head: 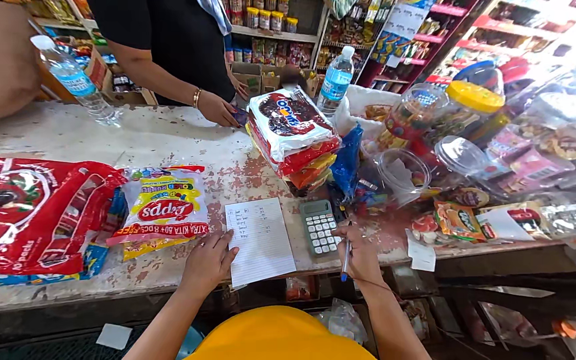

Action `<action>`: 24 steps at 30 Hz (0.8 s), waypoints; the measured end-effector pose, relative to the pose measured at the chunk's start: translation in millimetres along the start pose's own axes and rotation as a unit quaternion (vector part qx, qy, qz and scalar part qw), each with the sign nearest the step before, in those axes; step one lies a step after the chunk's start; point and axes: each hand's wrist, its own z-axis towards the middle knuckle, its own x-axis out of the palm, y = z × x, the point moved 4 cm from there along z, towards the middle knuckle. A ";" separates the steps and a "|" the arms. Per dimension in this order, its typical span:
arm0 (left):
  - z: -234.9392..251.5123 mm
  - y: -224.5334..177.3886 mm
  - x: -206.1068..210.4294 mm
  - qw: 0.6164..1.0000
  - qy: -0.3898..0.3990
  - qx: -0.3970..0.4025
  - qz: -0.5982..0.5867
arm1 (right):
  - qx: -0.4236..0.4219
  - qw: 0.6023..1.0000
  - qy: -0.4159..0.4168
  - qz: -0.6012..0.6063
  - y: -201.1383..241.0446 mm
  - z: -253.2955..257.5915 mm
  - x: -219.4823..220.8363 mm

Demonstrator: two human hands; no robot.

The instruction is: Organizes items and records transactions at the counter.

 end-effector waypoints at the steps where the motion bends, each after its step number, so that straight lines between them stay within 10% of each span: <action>1: 0.3 -0.1 -0.2 1.000 0.001 0.000 0.000 | -0.002 1.000 -0.002 -0.001 0.7 0.1 0.5; 12: -0.9 1.6 -2.8 1.000 0.008 -0.003 -0.004 | 0.079 0.982 0.140 -0.104 7.8 10.2 12.3; 24: -3.5 1.9 -0.9 1.000 -0.017 0.004 -0.006 | -0.078 0.991 0.013 -0.105 11.8 -36.9 18.2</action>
